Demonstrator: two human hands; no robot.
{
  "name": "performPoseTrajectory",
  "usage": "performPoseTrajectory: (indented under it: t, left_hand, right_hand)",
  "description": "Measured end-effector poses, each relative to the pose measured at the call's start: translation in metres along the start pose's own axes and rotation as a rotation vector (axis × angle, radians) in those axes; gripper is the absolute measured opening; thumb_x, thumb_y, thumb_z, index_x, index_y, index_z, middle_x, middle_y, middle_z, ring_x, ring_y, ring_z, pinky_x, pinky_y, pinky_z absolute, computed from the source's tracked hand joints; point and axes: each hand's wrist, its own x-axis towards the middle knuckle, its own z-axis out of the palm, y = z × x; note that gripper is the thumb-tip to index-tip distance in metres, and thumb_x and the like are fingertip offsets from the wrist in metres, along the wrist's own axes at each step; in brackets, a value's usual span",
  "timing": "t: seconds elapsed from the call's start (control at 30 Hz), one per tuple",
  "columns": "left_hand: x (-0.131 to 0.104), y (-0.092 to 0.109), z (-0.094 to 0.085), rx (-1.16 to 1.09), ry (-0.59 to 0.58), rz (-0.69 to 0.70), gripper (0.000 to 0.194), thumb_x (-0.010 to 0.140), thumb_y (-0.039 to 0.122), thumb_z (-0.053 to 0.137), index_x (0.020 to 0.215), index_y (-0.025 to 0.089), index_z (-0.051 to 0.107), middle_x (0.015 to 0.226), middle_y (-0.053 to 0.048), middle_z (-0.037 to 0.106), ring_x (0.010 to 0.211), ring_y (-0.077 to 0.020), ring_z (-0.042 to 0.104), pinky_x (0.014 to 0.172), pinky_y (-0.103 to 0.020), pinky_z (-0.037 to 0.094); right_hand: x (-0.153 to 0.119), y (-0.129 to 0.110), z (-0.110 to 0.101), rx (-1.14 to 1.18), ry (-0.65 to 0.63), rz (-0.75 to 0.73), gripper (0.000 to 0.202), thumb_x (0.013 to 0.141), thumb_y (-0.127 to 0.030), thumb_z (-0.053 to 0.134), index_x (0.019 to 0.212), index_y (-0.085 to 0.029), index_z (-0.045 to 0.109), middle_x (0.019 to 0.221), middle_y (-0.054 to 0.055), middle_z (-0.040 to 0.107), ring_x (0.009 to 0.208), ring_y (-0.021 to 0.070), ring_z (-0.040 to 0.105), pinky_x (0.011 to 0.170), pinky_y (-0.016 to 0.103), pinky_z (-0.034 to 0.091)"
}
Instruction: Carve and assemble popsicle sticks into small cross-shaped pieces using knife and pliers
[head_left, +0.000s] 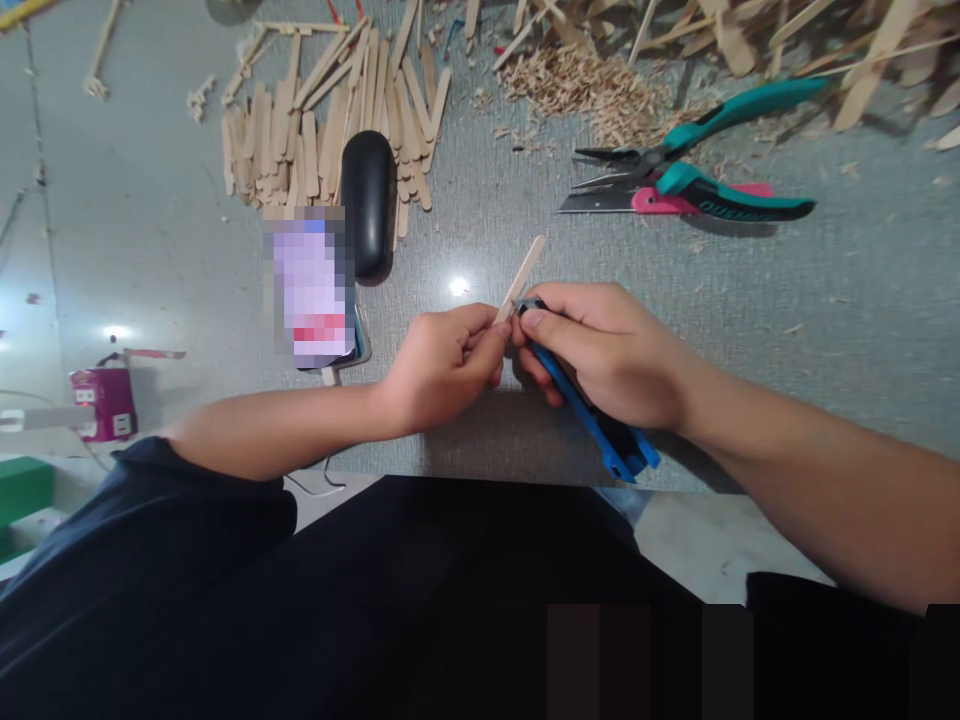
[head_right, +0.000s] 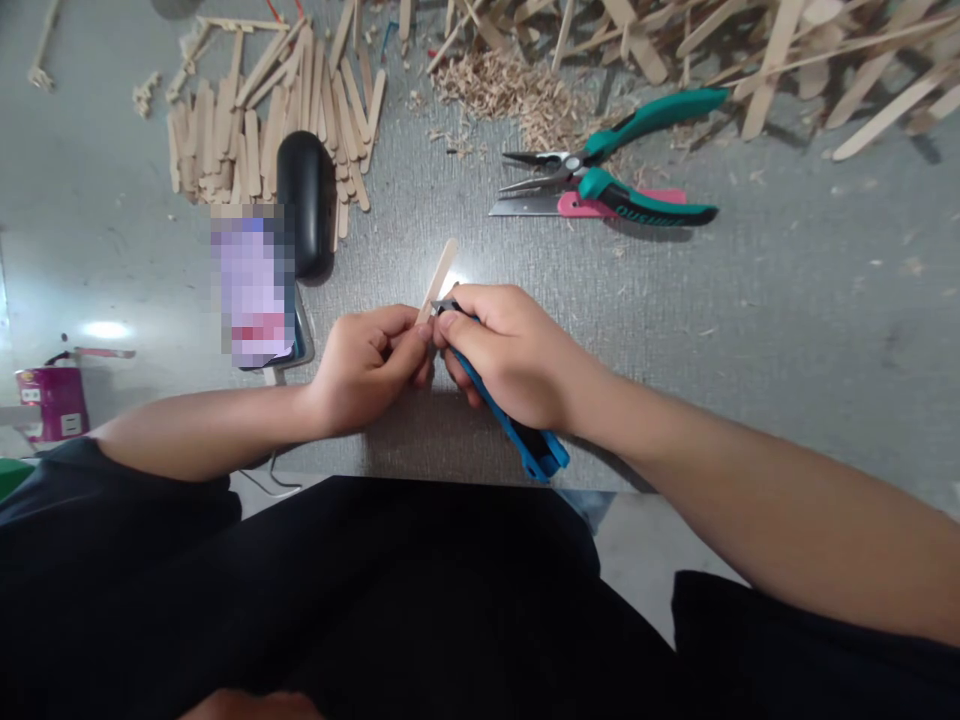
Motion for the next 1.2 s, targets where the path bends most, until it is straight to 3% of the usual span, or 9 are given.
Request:
performPoseTrajectory:
  t: [0.27, 0.43, 0.53, 0.67, 0.83, 0.93, 1.03, 1.13, 1.2]
  left_hand:
    - [-0.002, -0.002, 0.001, 0.121, 0.007, 0.078, 0.035, 0.113, 0.028, 0.055, 0.078, 0.022, 0.060, 0.067, 0.001, 0.070, 0.062, -0.0108, 0.062, 0.063, -0.027, 0.043]
    - [-0.002, -0.003, 0.000, 0.188, -0.011, 0.086, 0.035, 0.113, 0.029, 0.053, 0.079, 0.023, 0.058, 0.067, 0.001, 0.070, 0.062, -0.0121, 0.059, 0.064, -0.029, 0.042]
    - [-0.002, -0.004, 0.000, 0.174, -0.015, 0.091, 0.035, 0.113, 0.030, 0.053, 0.079, 0.023, 0.058, 0.067, 0.001, 0.069, 0.061, -0.0122, 0.059, 0.064, -0.029, 0.041]
    - [-0.002, -0.003, -0.002, 0.129, -0.028, 0.074, 0.038, 0.114, 0.029, 0.054, 0.077, 0.024, 0.057, 0.065, 0.001, 0.067, 0.063, -0.0124, 0.061, 0.065, -0.028, 0.045]
    - [0.001, 0.002, -0.003, -0.052, -0.034, -0.007, 0.038, 0.114, 0.029, 0.057, 0.077, 0.022, 0.061, 0.063, 0.002, 0.065, 0.058, -0.0098, 0.057, 0.059, -0.026, 0.044]
    - [0.003, 0.003, -0.003, -0.237, -0.035, -0.114, 0.031, 0.114, 0.032, 0.061, 0.087, 0.020, 0.068, 0.062, 0.003, 0.065, 0.049, -0.0079, 0.051, 0.051, -0.024, 0.041]
    - [0.005, 0.001, -0.001, -0.395, -0.001, -0.177, 0.025, 0.115, 0.034, 0.065, 0.098, 0.018, 0.073, 0.064, 0.003, 0.067, 0.045, -0.0066, 0.049, 0.046, -0.023, 0.041]
    - [0.006, -0.003, 0.000, -0.458, 0.011, -0.177, 0.025, 0.116, 0.036, 0.065, 0.101, 0.018, 0.074, 0.065, 0.002, 0.069, 0.045, -0.0064, 0.052, 0.047, -0.022, 0.044]
    - [0.006, -0.006, 0.001, -0.467, -0.004, -0.171, 0.025, 0.117, 0.037, 0.064, 0.103, 0.018, 0.073, 0.066, 0.002, 0.070, 0.046, -0.0067, 0.053, 0.048, -0.022, 0.046]
  right_hand:
    - [-0.005, 0.003, 0.006, -0.057, 0.040, -0.013, 0.038, 0.118, -0.031, 0.064, 0.080, -0.025, 0.060, 0.061, -0.003, 0.061, 0.047, 0.0128, 0.058, 0.048, 0.029, 0.044]
    - [-0.004, 0.004, 0.009, -0.074, 0.051, 0.005, 0.037, 0.116, -0.022, 0.058, 0.079, -0.025, 0.059, 0.058, -0.004, 0.060, 0.043, 0.0127, 0.056, 0.044, 0.029, 0.042]
    - [-0.004, 0.005, 0.009, -0.078, 0.045, -0.002, 0.037, 0.115, -0.019, 0.055, 0.079, -0.025, 0.059, 0.059, -0.004, 0.059, 0.044, 0.0122, 0.055, 0.046, 0.029, 0.041]
    - [-0.005, 0.002, 0.008, -0.033, 0.014, 0.028, 0.038, 0.116, -0.026, 0.061, 0.079, -0.025, 0.058, 0.060, -0.003, 0.059, 0.045, 0.0123, 0.054, 0.045, 0.029, 0.040]
    - [-0.006, -0.005, 0.000, -0.053, -0.029, 0.045, 0.034, 0.115, -0.023, 0.059, 0.081, -0.024, 0.060, 0.061, -0.003, 0.061, 0.048, 0.0124, 0.055, 0.049, 0.028, 0.042]
    - [-0.004, -0.011, -0.011, -0.094, -0.042, -0.036, 0.030, 0.112, -0.025, 0.060, 0.082, -0.024, 0.062, 0.060, -0.002, 0.061, 0.049, 0.0139, 0.057, 0.050, 0.029, 0.044]
    - [-0.004, -0.019, -0.020, -0.032, 0.080, -0.137, 0.010, 0.102, -0.025, 0.070, 0.095, -0.027, 0.062, 0.066, -0.003, 0.062, 0.055, 0.0166, 0.061, 0.054, 0.031, 0.048]
    - [-0.006, -0.025, -0.023, 0.034, 0.196, -0.257, 0.023, 0.095, -0.024, 0.076, 0.101, -0.032, 0.055, 0.076, -0.004, 0.060, 0.063, 0.0183, 0.063, 0.062, 0.035, 0.052]
    - [-0.010, -0.024, -0.024, 0.008, 0.282, -0.390, 0.027, 0.097, -0.024, 0.079, 0.108, -0.034, 0.056, 0.089, -0.002, 0.062, 0.076, 0.0206, 0.069, 0.075, 0.040, 0.060]
